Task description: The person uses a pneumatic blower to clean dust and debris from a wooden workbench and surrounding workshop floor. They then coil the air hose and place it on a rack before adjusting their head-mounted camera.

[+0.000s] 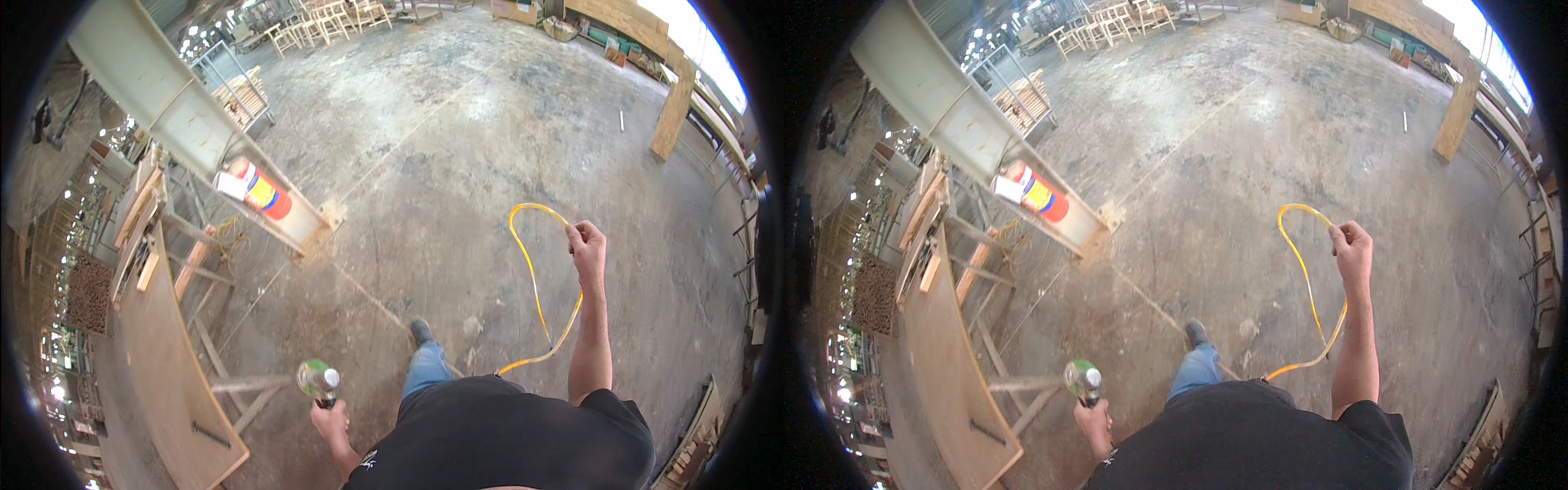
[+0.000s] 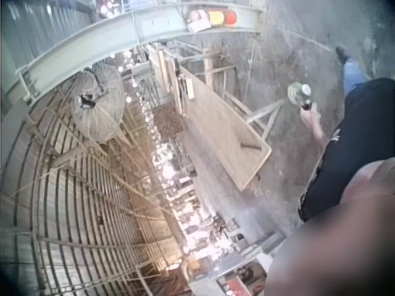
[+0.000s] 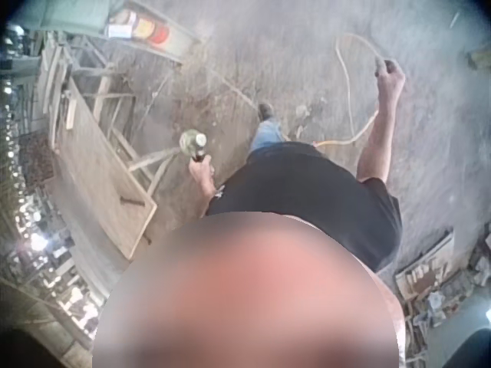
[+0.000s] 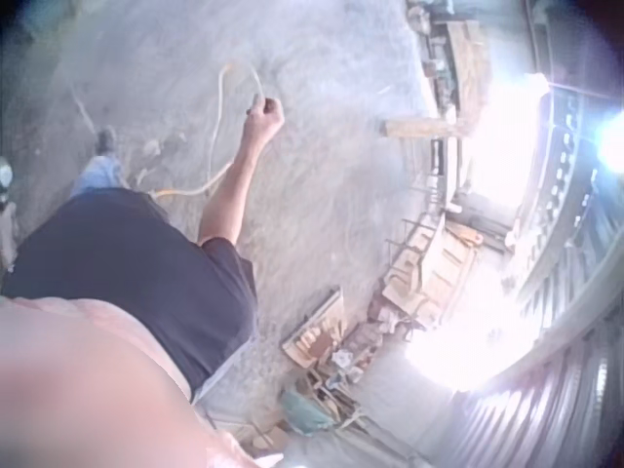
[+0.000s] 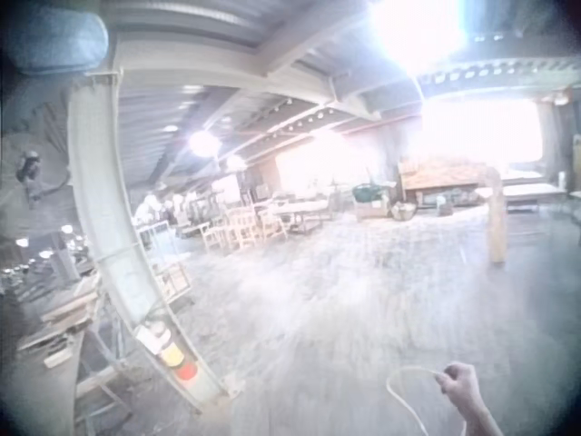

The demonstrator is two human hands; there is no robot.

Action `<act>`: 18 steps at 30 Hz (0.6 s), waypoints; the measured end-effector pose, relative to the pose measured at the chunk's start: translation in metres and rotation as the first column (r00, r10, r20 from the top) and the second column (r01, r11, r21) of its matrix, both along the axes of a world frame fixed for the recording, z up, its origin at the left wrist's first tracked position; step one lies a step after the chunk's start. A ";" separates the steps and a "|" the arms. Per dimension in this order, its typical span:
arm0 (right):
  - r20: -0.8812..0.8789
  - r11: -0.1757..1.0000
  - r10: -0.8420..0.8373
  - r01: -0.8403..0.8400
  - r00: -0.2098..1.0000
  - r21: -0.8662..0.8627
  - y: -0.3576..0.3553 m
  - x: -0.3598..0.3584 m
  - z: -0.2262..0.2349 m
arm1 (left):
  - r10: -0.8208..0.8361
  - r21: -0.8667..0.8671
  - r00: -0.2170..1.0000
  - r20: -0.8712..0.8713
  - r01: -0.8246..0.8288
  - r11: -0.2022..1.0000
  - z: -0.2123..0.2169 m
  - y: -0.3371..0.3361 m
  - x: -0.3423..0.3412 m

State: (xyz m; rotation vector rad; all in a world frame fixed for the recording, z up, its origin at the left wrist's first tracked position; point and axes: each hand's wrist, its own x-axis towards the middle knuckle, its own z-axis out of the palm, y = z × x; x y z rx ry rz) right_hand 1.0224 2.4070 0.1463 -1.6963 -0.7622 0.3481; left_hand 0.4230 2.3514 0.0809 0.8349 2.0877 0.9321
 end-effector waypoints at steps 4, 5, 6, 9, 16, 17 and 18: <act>0.060 0.999 0.007 -0.005 0.998 -0.044 0.155 0.022 -0.006 | 0.097 -0.106 0.995 0.007 -0.095 0.990 -0.035 0.126 0.008; 0.082 0.998 0.008 -0.003 0.997 -0.063 0.188 0.030 -0.007 | 0.109 -0.071 0.993 -0.034 -0.111 0.991 -0.037 0.161 0.013; 0.060 0.998 0.000 0.003 0.998 -0.063 0.220 0.032 -0.001 | 0.126 -0.021 0.989 -0.078 -0.128 0.992 -0.035 0.204 0.012; -0.002 0.993 -0.105 0.105 0.994 -0.054 0.301 0.044 0.014 | 0.065 -0.075 0.998 0.022 -0.063 0.995 -0.061 0.337 0.005; -0.118 0.997 -0.075 0.074 0.990 -0.011 0.502 0.080 0.013 | -0.206 0.140 0.944 0.258 0.175 0.975 0.023 0.679 0.107; -0.123 0.998 -0.060 0.057 0.991 -0.025 0.537 0.083 0.004 | -0.234 0.198 0.931 0.281 0.183 0.963 0.024 0.722 0.121; -0.127 0.999 -0.032 0.027 0.991 -0.042 0.578 0.087 -0.007 | -0.264 0.264 0.916 0.302 0.186 0.946 0.024 0.768 0.135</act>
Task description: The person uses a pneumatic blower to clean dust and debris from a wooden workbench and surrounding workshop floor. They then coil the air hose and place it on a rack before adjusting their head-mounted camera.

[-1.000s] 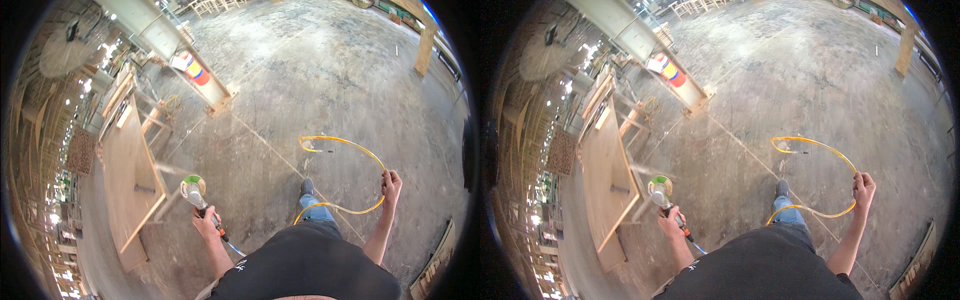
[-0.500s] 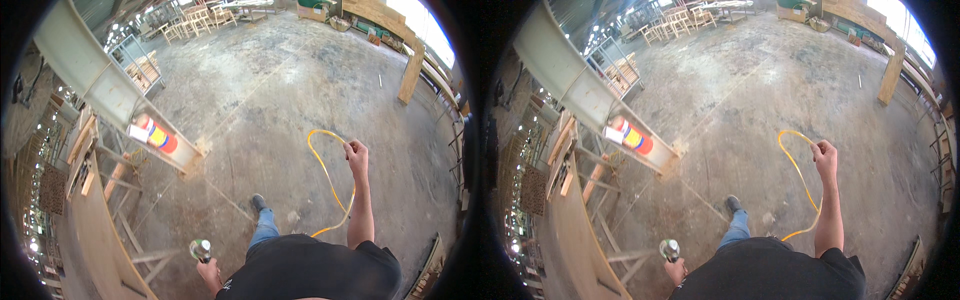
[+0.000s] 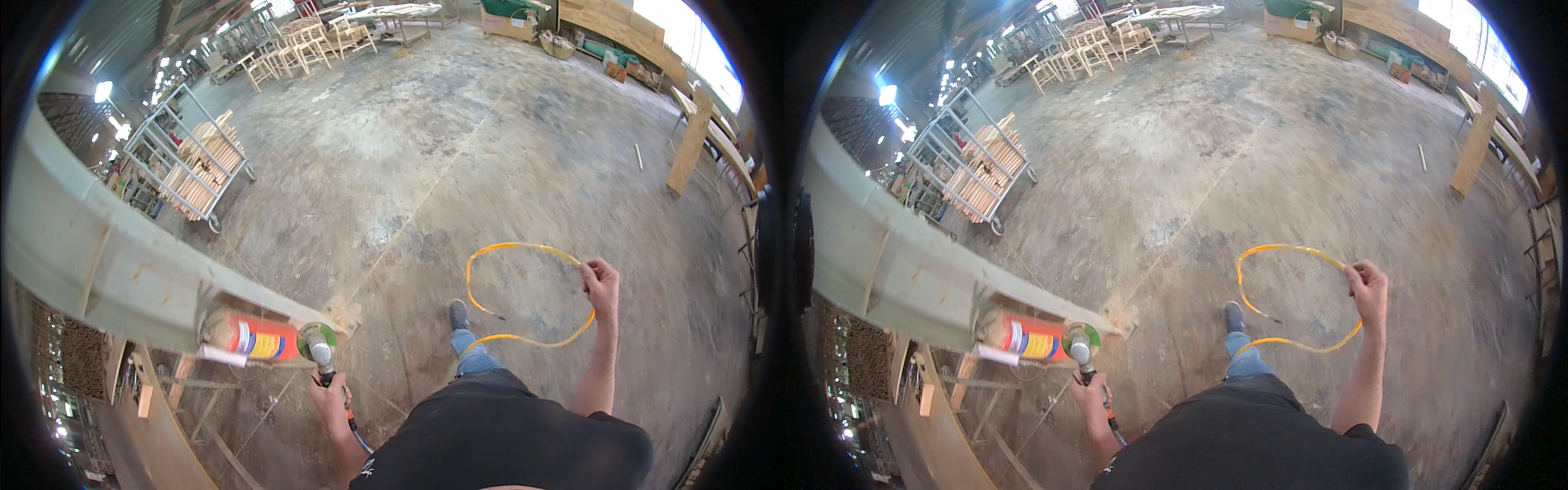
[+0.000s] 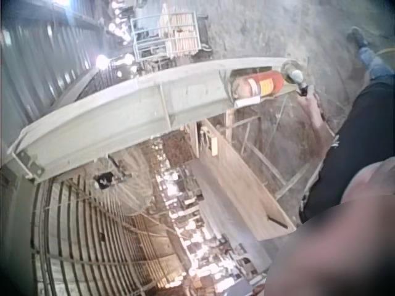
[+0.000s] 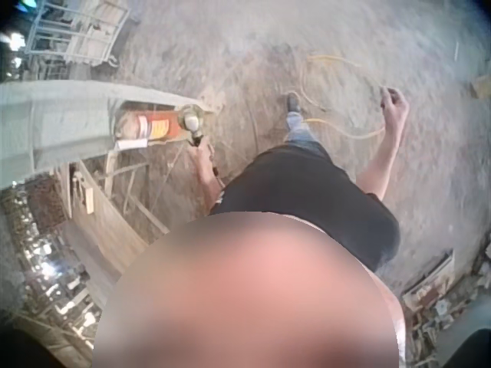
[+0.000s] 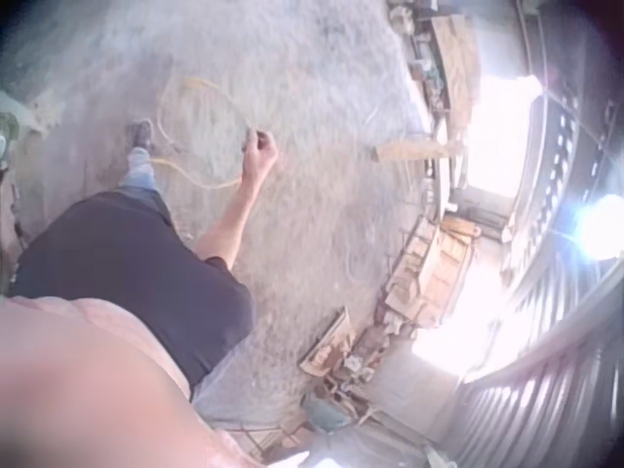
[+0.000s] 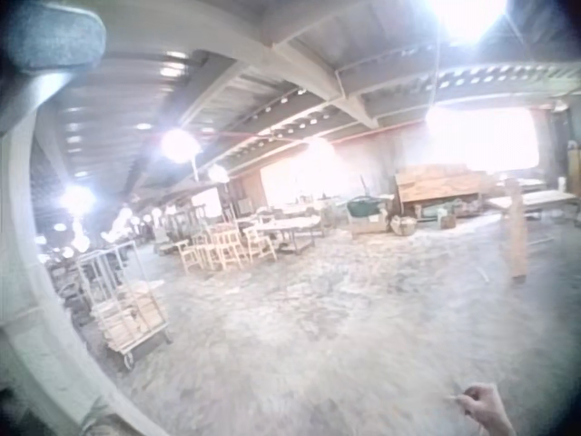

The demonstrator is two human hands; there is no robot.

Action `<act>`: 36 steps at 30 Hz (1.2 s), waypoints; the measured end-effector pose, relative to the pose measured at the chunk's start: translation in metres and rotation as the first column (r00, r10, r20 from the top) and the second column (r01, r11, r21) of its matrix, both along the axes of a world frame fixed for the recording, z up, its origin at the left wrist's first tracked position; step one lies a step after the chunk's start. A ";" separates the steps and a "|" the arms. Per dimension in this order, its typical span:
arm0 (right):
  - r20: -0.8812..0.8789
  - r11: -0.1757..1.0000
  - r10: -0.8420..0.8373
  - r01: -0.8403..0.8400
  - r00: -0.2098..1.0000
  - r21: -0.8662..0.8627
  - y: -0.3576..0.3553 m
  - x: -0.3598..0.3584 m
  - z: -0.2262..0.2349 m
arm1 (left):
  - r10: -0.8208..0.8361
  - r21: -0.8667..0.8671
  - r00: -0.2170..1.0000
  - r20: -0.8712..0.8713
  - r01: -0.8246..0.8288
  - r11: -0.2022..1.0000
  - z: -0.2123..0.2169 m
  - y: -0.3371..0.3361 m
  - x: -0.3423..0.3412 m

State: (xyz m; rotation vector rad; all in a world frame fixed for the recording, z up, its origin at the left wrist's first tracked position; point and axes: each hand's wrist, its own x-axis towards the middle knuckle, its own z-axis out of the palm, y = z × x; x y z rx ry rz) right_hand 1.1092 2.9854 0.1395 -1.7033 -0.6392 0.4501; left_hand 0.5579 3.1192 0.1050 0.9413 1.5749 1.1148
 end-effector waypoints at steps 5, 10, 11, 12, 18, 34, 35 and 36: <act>-0.034 0.987 0.160 -0.160 0.987 -0.017 0.234 0.016 -0.051 | 0.022 0.098 0.997 0.078 -0.029 0.995 -0.002 0.186 0.041; 0.084 0.924 0.381 -0.377 0.921 -0.057 0.489 0.003 -0.025 | 0.141 0.071 0.989 -0.050 -0.137 0.988 0.006 0.312 0.033; 0.124 0.901 0.435 -0.430 0.892 -0.066 0.540 -0.009 -0.016 | 0.174 0.047 0.984 -0.035 -0.172 0.984 0.007 0.335 0.033; 0.159 0.870 0.492 -0.488 0.856 -0.071 0.592 -0.023 -0.010 | 0.273 0.080 0.961 -0.036 -0.270 0.960 -0.004 0.352 0.026; 0.159 0.607 0.794 -0.781 0.587 -0.146 0.847 -0.115 0.024 | 0.489 0.052 0.872 -0.025 -0.488 0.871 -0.035 0.465 -0.014; 0.295 -0.006 0.951 -0.956 -0.096 -0.292 1.356 -0.419 0.003 | 0.585 0.277 0.762 0.277 -0.647 0.711 0.030 0.975 -0.184; 0.288 0.012 0.954 -0.952 -0.081 -0.307 1.385 -0.431 -0.001 | 0.614 0.260 0.749 0.249 -0.663 0.702 0.024 0.993 -0.201; 0.282 0.022 0.957 -0.947 -0.073 -0.319 1.415 -0.445 -0.001 | 0.647 0.270 0.728 0.227 -0.686 0.676 0.020 1.013 -0.214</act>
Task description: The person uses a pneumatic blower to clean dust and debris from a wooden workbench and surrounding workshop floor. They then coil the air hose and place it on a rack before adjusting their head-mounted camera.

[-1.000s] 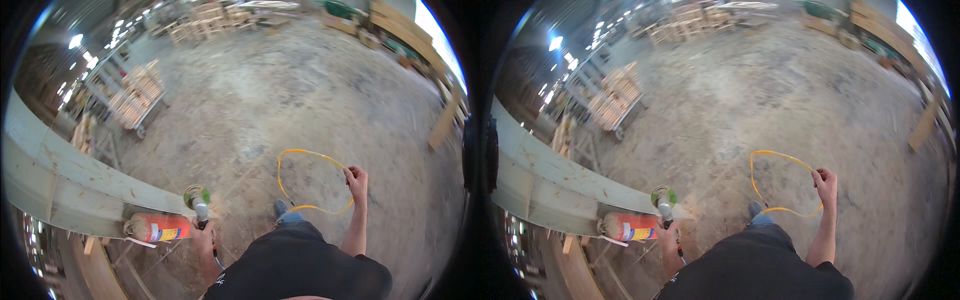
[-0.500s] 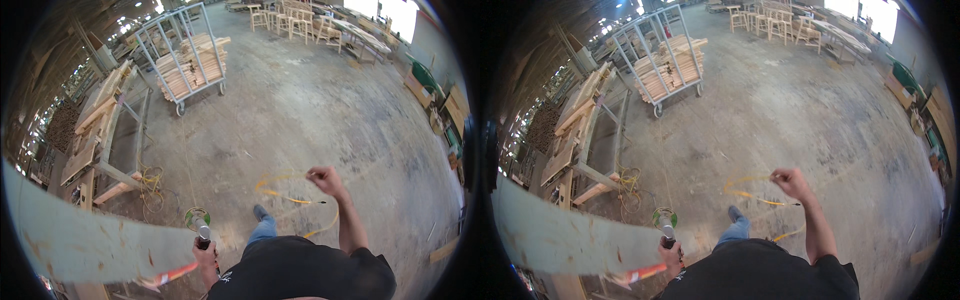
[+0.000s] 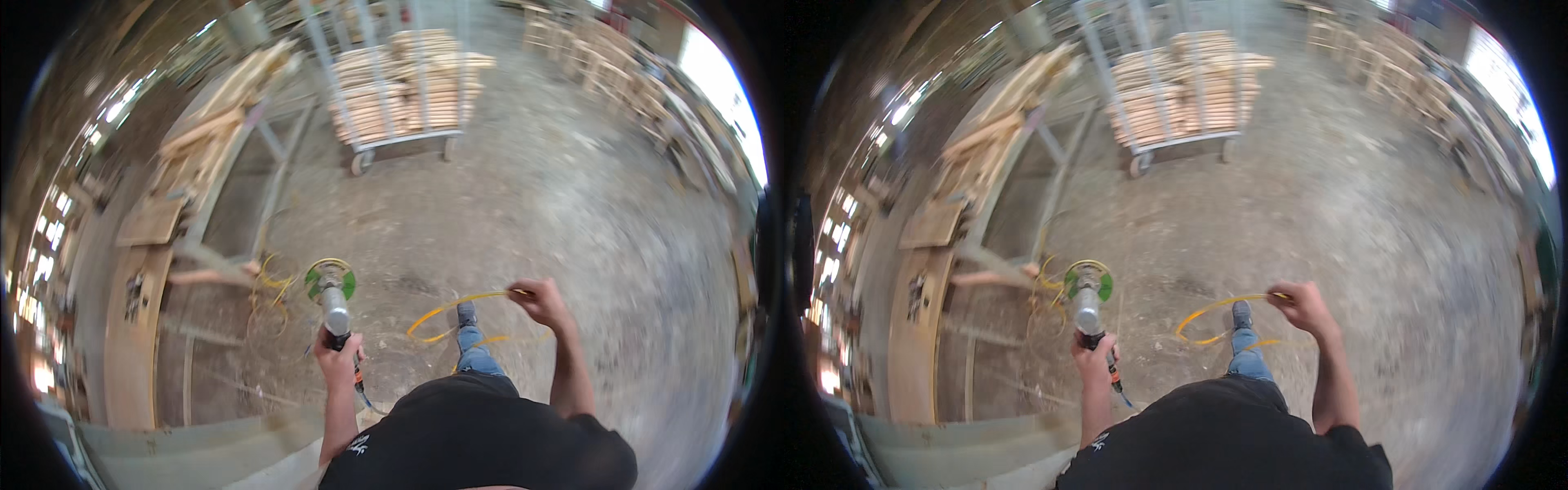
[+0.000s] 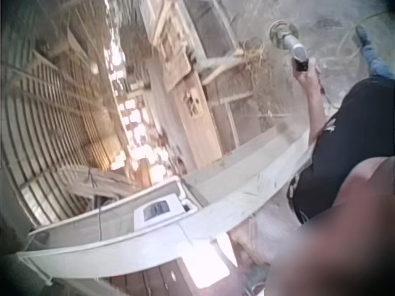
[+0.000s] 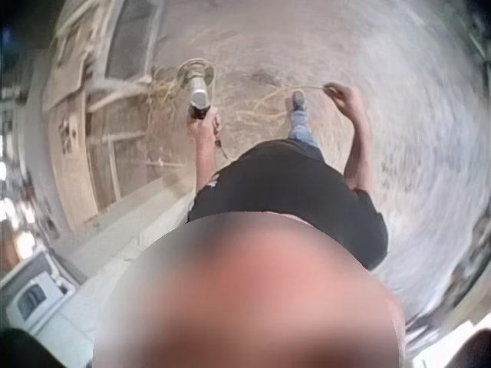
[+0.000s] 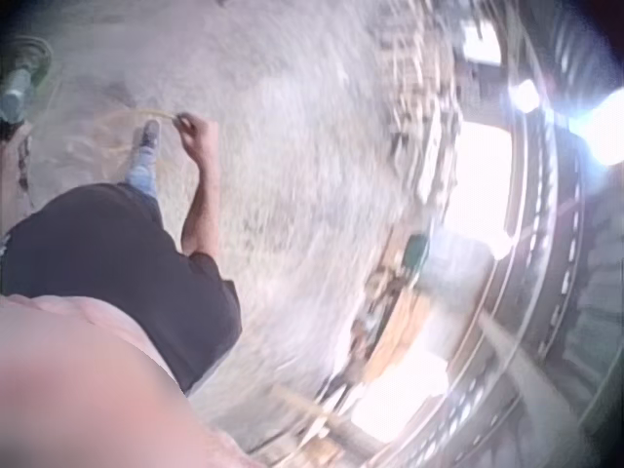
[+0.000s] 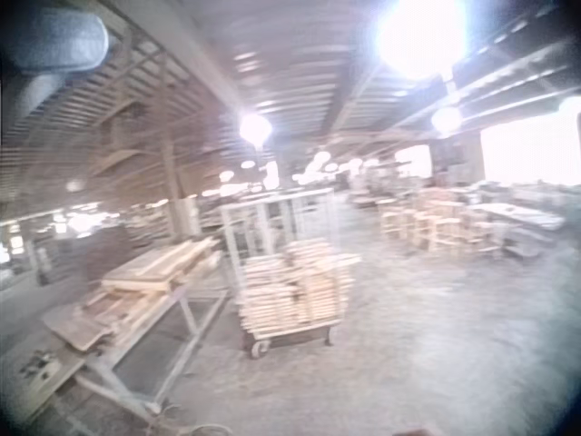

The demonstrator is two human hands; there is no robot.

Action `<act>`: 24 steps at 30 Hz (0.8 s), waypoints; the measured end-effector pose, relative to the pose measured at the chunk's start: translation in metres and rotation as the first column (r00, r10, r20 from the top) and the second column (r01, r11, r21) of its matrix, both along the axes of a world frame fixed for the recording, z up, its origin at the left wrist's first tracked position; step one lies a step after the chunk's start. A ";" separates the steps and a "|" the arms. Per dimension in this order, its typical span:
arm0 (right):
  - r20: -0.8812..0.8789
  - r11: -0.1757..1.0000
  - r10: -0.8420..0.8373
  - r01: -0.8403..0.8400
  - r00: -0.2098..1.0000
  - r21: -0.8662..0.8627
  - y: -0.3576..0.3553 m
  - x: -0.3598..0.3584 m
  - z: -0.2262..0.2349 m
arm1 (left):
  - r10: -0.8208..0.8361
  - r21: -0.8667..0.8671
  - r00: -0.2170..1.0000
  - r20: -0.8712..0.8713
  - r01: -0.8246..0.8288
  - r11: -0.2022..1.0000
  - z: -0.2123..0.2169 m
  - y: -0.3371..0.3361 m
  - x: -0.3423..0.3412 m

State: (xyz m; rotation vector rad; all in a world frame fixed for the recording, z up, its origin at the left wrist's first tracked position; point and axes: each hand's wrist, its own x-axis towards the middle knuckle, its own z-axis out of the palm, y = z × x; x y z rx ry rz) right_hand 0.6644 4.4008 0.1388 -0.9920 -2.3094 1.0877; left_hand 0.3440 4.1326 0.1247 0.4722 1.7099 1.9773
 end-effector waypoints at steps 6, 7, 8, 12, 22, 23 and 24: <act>-0.100 0.997 0.025 -0.031 0.995 -0.067 0.213 -0.112 -0.032 | 0.328 -0.142 0.935 0.135 -0.309 0.940 -0.038 0.071 -0.079; -0.163 0.994 0.098 -0.105 0.982 -0.031 0.256 -0.142 -0.033 | 0.387 -0.180 0.910 0.148 -0.360 0.915 -0.036 0.078 -0.087; -0.156 0.984 0.111 -0.131 0.981 -0.122 0.287 -0.175 -0.021 | 0.480 -0.269 0.868 0.127 -0.435 0.859 -0.024 0.087 -0.090; -0.149 0.967 0.252 -0.255 0.956 -0.007 0.386 -0.341 0.013 | 0.746 -0.359 0.666 -0.032 -0.704 0.613 -0.042 0.110 -0.108; -0.504 0.722 0.199 -0.473 0.841 -0.505 0.441 -0.739 0.039 | 0.935 -0.265 0.352 0.035 -0.899 0.348 -0.051 0.209 -0.301; -0.503 0.731 0.183 -0.459 0.845 -0.505 0.445 -0.768 0.039 | 0.935 -0.281 0.355 0.022 -0.895 0.347 -0.047 0.219 -0.332; -0.499 0.736 0.143 -0.429 0.855 -0.524 0.451 -0.797 0.043 | 0.931 -0.254 0.361 0.052 -0.897 0.362 -0.042 0.229 -0.366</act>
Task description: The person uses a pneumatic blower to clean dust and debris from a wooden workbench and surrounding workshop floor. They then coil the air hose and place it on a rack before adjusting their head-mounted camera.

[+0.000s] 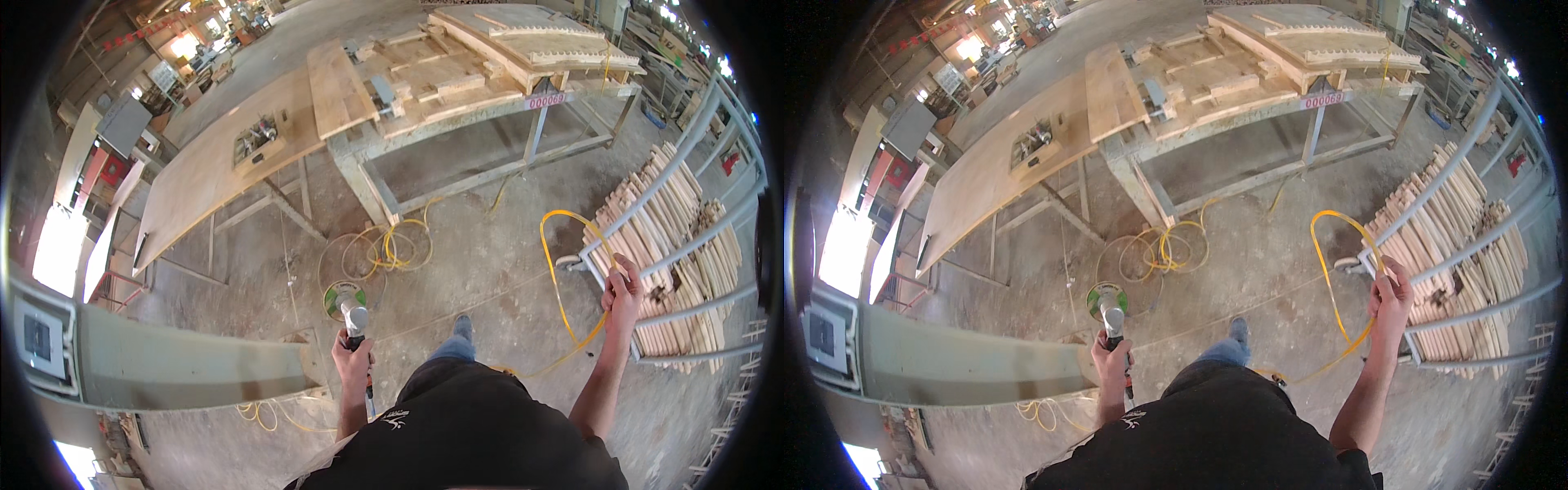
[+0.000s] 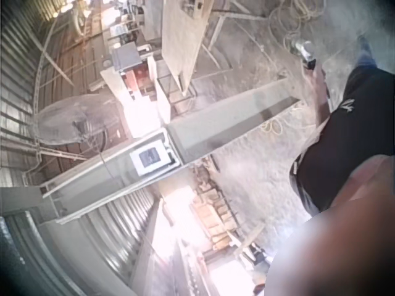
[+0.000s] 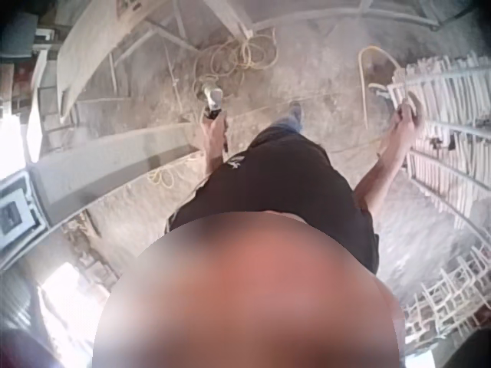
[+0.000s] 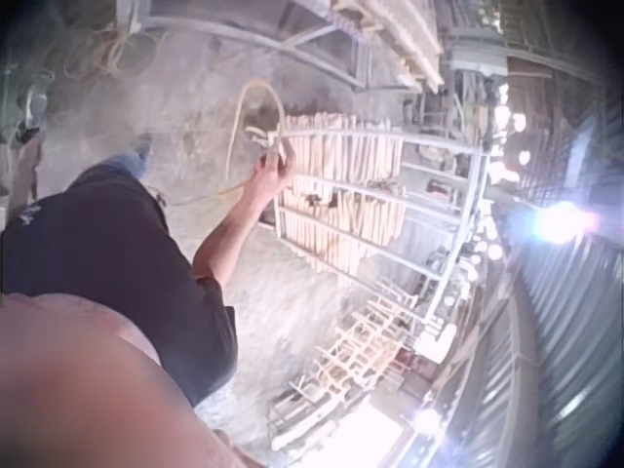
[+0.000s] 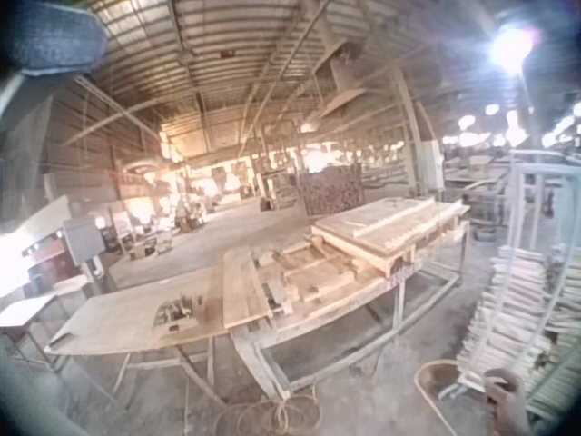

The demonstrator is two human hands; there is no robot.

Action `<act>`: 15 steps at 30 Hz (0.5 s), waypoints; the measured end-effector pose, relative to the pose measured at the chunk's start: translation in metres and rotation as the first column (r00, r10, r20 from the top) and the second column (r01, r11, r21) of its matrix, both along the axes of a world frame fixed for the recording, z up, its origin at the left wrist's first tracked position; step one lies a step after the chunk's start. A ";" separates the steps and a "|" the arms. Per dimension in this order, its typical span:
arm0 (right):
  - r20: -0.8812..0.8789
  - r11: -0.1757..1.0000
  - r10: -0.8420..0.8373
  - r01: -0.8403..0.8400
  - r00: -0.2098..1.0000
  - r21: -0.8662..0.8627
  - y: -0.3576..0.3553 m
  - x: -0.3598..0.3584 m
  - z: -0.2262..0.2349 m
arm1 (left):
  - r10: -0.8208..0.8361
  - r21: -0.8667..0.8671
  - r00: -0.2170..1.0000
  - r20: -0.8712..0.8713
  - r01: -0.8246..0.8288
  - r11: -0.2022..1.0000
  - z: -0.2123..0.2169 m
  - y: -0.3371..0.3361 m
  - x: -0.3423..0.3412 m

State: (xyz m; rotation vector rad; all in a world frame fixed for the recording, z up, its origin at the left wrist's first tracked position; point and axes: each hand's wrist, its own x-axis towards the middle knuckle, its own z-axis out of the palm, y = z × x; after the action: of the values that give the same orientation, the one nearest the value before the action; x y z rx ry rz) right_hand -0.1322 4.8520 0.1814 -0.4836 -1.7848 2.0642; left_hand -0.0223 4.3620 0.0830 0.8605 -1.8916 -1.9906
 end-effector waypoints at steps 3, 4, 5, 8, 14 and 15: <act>0.013 0.996 -0.084 0.084 0.996 -0.019 0.052 -0.079 0.003 | -0.092 0.022 0.995 -0.029 0.093 0.995 0.038 0.036 -0.105; 0.011 0.993 -0.116 0.116 0.993 -0.004 0.061 -0.102 0.012 | -0.143 0.026 0.987 -0.073 0.145 0.989 0.044 0.045 -0.138; -0.011 0.995 -0.101 0.101 0.995 -0.015 0.077 -0.129 0.008 | -0.141 0.011 0.984 -0.110 0.143 0.990 0.054 0.056 -0.169; -0.026 0.992 -0.128 0.128 0.991 -0.007 0.096 -0.205 -0.004 | -0.221 -0.009 0.958 -0.180 0.223 0.975 0.071 0.101 -0.257; 0.029 0.975 -0.210 0.212 0.977 -0.061 0.163 -0.349 -0.063 | -0.368 0.035 0.918 -0.150 0.376 0.926 0.077 0.208 -0.436; 0.027 0.974 -0.209 0.210 0.978 -0.079 0.179 -0.374 -0.075 | -0.370 0.025 0.917 -0.148 0.377 0.926 0.072 0.229 -0.466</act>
State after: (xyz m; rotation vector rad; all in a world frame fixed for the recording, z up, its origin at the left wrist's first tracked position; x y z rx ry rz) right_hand -0.5059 5.0308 0.1060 -0.6856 -1.5888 1.9968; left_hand -0.4878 4.5909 0.1548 0.3716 -2.0483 -2.2560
